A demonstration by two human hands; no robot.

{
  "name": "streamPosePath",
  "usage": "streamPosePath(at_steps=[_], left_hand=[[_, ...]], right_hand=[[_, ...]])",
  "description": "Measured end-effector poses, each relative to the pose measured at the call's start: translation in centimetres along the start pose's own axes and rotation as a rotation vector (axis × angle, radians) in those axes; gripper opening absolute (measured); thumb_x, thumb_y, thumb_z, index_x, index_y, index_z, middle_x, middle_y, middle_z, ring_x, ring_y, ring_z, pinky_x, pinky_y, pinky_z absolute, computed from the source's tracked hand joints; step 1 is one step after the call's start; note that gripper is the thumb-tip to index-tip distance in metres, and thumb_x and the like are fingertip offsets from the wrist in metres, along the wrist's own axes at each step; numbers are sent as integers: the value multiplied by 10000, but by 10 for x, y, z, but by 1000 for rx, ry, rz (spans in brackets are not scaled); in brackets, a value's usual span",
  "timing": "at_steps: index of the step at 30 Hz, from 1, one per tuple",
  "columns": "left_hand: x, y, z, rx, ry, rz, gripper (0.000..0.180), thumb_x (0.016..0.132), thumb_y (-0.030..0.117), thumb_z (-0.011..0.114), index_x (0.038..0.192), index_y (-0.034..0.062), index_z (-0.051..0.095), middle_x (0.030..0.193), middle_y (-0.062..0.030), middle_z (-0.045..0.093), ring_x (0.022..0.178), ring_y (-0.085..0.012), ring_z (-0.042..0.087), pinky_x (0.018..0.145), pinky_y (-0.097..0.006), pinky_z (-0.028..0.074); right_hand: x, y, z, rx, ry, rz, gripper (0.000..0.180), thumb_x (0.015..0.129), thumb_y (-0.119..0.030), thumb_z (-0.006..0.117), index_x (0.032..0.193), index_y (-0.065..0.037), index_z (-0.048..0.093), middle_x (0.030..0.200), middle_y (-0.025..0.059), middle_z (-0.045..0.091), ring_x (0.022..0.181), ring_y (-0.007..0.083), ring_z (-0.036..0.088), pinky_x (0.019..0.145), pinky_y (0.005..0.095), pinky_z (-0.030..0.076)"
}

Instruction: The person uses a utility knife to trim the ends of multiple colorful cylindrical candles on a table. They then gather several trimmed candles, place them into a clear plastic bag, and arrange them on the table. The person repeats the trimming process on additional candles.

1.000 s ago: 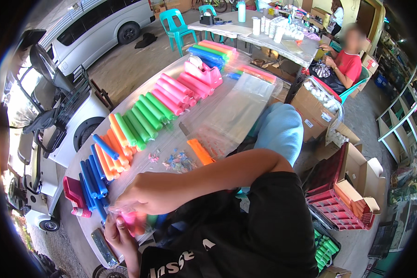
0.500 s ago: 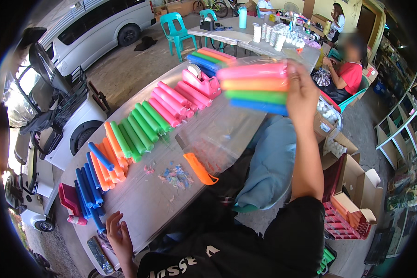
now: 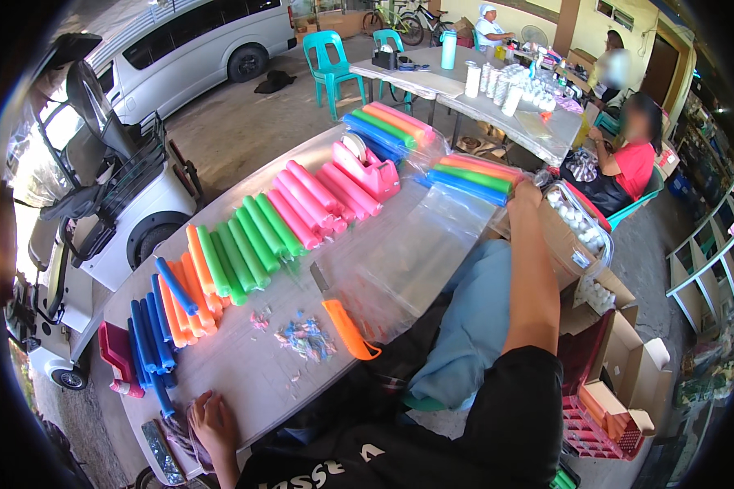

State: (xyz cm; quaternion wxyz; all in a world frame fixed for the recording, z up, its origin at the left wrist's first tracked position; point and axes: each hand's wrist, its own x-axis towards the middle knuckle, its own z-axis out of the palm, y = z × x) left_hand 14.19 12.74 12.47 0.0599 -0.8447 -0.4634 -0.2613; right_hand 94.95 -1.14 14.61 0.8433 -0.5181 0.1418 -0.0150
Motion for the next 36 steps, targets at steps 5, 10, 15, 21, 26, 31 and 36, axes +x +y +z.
streamPosePath(at_steps=[5,10,15,21,26,31,36], left_hand=[[2,2,1,-52,11,-25,164,802,45,637,962,59,674,1091,-105,646,1004,-328,600,916,-455,433],[4,7,1,-80,-19,-53,177,804,31,632,976,50,668,1072,-112,651,993,-318,606,912,-445,436],[4,7,1,-64,-8,-35,174,814,34,635,983,49,670,1080,-107,650,993,-309,606,911,-437,436],[2,5,0,-99,-5,-46,189,814,32,637,999,52,674,1097,-99,652,1004,-301,608,912,-437,435],[4,8,-3,-109,40,-48,190,792,38,651,978,61,681,1070,-93,660,989,-304,611,907,-426,437],[5,5,-6,-168,14,-82,164,805,65,668,967,76,688,1060,-76,666,989,-278,625,923,-426,438],[4,0,-7,-160,66,-16,77,798,123,738,841,81,690,1042,-34,678,1012,-231,632,891,-397,447]], right_hand=[[31,21,-3,25,-174,121,244,960,-86,433,915,-52,670,870,61,652,726,197,625,632,349,536],[36,37,4,51,-339,160,256,1005,-205,467,975,-61,677,894,86,681,803,213,649,775,369,528],[3,28,5,-1222,100,-544,406,935,-347,582,1201,-43,622,1182,163,626,1070,329,601,930,467,481],[-24,9,3,-1388,206,-710,628,825,-454,673,1307,-71,546,1314,222,516,1224,438,473,1004,517,430],[-26,13,9,-1298,434,-598,638,758,-455,715,1305,-168,556,1364,202,439,1229,426,458,1008,561,382],[-68,7,29,-1417,439,-1066,543,801,-409,685,1308,-270,548,1429,160,367,1271,418,380,985,599,352],[-184,9,87,-1090,13,-1369,552,825,-393,681,1344,-271,541,1441,121,406,1263,397,403,1027,563,309]])
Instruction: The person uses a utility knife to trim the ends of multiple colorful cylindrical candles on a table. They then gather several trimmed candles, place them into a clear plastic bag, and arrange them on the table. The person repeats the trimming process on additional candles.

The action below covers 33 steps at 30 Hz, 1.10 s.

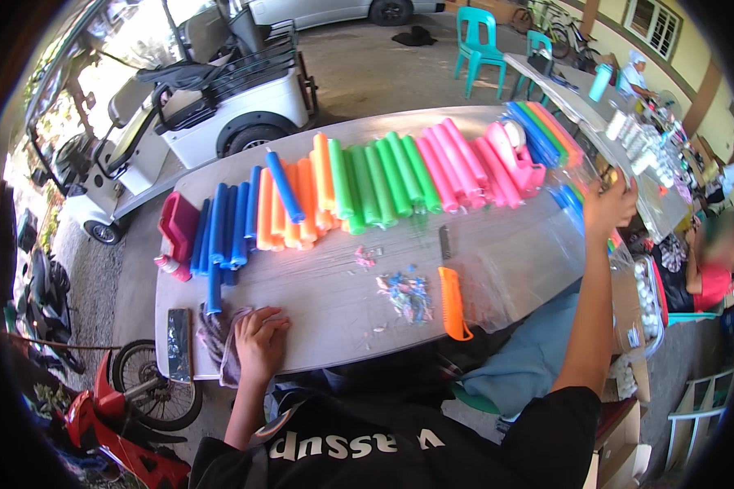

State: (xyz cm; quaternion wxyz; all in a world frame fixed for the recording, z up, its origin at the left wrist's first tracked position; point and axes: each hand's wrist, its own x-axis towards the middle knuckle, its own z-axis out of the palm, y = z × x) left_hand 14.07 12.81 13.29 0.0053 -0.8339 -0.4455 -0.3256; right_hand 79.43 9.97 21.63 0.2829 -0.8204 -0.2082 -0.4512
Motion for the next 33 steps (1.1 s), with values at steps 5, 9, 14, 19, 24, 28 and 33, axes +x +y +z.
streamPosePath(at_steps=[5,9,14,19,24,28,33], left_hand=[[1,-1,-5,-44,-2,9,127,801,141,740,743,75,648,1058,-27,676,975,-232,623,858,-399,447],[1,3,-12,-55,47,47,112,805,138,724,767,65,648,1073,-29,668,950,-239,622,859,-397,448],[44,-24,-31,-170,77,-227,227,829,157,710,1016,48,642,1087,-128,658,971,-307,630,833,-400,493],[136,-100,-36,-270,148,-494,454,948,390,581,1250,52,549,1190,-202,618,985,-376,651,840,-472,513],[147,-136,-16,204,-371,-671,891,839,635,593,1464,53,341,1274,-299,564,1136,-470,592,964,-490,489],[150,-161,-13,66,-395,-728,937,758,564,670,1438,3,351,1285,-310,559,1140,-444,604,966,-486,494],[130,-162,-38,-28,-524,-650,716,738,456,753,1161,-62,498,1078,-297,658,989,-437,666,856,-488,540]], right_hand=[[-41,-184,-57,656,26,-453,493,794,-178,731,1267,-143,598,1286,151,540,1222,352,475,1035,495,343],[-111,-323,-113,1070,-504,-695,314,833,-105,694,1133,-64,610,1229,149,556,1183,360,513,1017,453,400],[-215,-426,-155,904,-881,-988,546,832,-289,707,1302,-61,549,1370,209,494,1260,399,483,1068,464,397],[-261,-460,-143,643,-1021,-745,439,846,-186,638,1252,-45,548,1186,217,535,1054,391,570,902,484,482],[-271,-448,-147,955,-1175,-521,427,850,-81,599,1271,-39,538,1060,194,590,968,373,631,777,418,535],[-274,-447,-170,1307,-1575,-13,441,910,-109,589,1329,-8,491,1064,126,627,917,206,656,747,352,557],[-282,-438,-202,1558,-2037,416,424,913,-114,617,1291,19,477,972,95,615,794,163,648,683,295,566]])
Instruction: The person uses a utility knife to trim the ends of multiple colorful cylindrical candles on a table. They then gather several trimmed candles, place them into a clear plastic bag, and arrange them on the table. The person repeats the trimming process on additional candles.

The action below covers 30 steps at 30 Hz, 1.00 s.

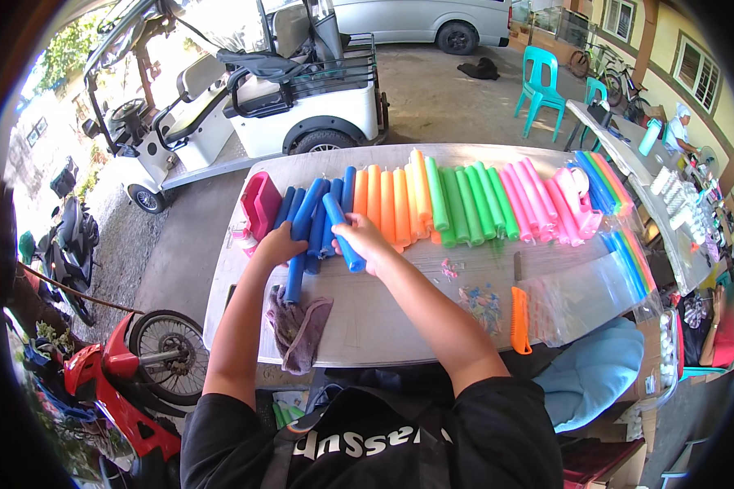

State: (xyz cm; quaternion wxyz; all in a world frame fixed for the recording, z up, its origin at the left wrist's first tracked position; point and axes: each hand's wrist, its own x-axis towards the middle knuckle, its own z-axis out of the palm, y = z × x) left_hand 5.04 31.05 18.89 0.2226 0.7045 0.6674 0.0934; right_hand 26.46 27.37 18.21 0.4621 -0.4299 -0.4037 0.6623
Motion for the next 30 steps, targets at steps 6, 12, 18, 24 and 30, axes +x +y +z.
streamPosePath(at_steps=[6,12,18,24,30], left_hand=[[-59,-6,32,162,139,-10,664,804,432,709,1238,-15,481,1001,-289,678,957,-451,671,843,-487,536],[-107,-5,32,-784,119,96,707,908,207,658,1489,12,305,1087,-227,678,968,-317,683,837,-394,528],[-161,47,60,-500,299,540,877,852,23,645,1558,22,126,1363,-220,488,1172,-243,558,965,-346,469],[-160,57,56,-620,-7,608,1129,756,306,774,1539,-1,21,1378,-274,273,1276,-415,388,1090,-458,341],[-153,81,73,-1196,200,441,1000,699,234,865,1440,-2,238,1350,-181,403,1252,-285,446,1076,-415,359]], right_hand=[[-33,21,2,-60,-55,112,367,932,-179,605,1236,-1,501,965,94,619,792,167,648,684,295,559],[-60,29,3,345,-156,100,397,944,-203,586,1279,-36,452,1161,141,594,1063,241,628,907,400,549],[-91,27,25,182,-45,-235,822,832,-237,773,1437,-59,246,1309,130,483,1222,217,507,1008,406,466],[-99,30,14,-73,117,-573,866,798,-120,745,1448,-19,182,1297,138,448,1190,220,506,1019,415,438],[-111,36,14,-815,73,-876,1103,728,-149,816,1513,38,65,1446,277,331,1342,418,395,1091,453,365]])
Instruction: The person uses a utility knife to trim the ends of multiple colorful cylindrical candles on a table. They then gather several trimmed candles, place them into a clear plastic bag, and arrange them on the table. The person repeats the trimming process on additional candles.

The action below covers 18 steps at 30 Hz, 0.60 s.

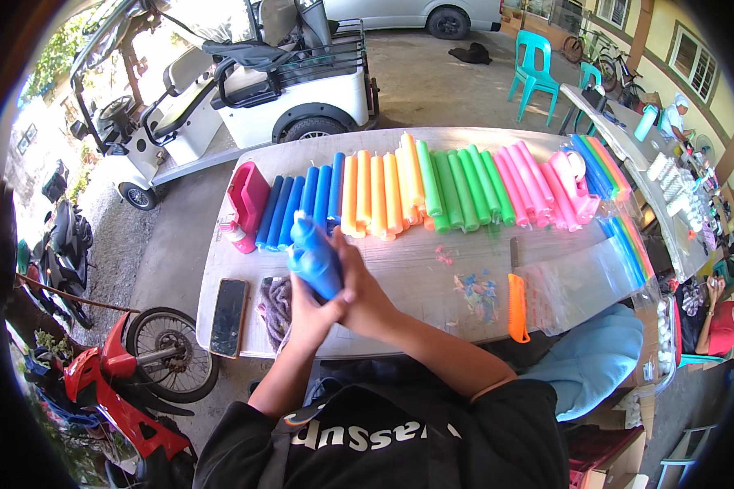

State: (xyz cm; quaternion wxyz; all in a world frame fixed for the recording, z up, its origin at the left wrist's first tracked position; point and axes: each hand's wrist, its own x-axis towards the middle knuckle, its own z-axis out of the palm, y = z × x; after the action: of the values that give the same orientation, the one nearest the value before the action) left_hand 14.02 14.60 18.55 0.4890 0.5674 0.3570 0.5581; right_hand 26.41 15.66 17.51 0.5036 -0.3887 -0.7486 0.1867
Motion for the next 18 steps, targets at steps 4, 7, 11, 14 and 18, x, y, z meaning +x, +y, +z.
streamPosePath(at_steps=[4,7,11,14,18], left_hand=[[12,7,-20,-193,85,35,792,733,77,799,1386,9,355,1237,-126,549,1203,-234,531,1053,-391,407],[11,11,-35,-202,64,1,689,753,48,775,1334,36,405,1134,-109,594,1077,-209,605,959,-371,485],[2,4,-32,-65,14,31,649,752,50,786,1293,48,427,1092,-91,600,984,-173,615,881,-337,505],[2,-3,-28,179,-29,84,710,712,101,816,1302,39,427,1149,-100,568,1077,-183,576,945,-350,466],[-4,-9,-25,92,-63,99,663,690,107,804,1252,34,461,1156,-94,556,1077,-191,559,950,-339,451]], right_hand=[[-1,-3,-23,65,-338,-170,1103,789,-312,781,1536,31,44,1525,279,250,1418,455,260,1145,489,290],[7,14,-43,-89,-410,-260,925,840,-343,736,1521,9,220,1521,245,311,1404,435,299,1146,473,294],[33,66,-44,-473,-163,29,762,860,-295,701,1484,-43,343,1495,194,397,1398,377,347,1147,451,295],[33,100,-38,-974,-137,-42,625,843,-181,652,1415,-32,449,1440,199,459,1337,382,436,1102,455,370],[18,112,-26,-1122,-166,-98,497,860,-94,575,1351,-42,511,1427,192,475,1312,411,456,1042,464,437]])
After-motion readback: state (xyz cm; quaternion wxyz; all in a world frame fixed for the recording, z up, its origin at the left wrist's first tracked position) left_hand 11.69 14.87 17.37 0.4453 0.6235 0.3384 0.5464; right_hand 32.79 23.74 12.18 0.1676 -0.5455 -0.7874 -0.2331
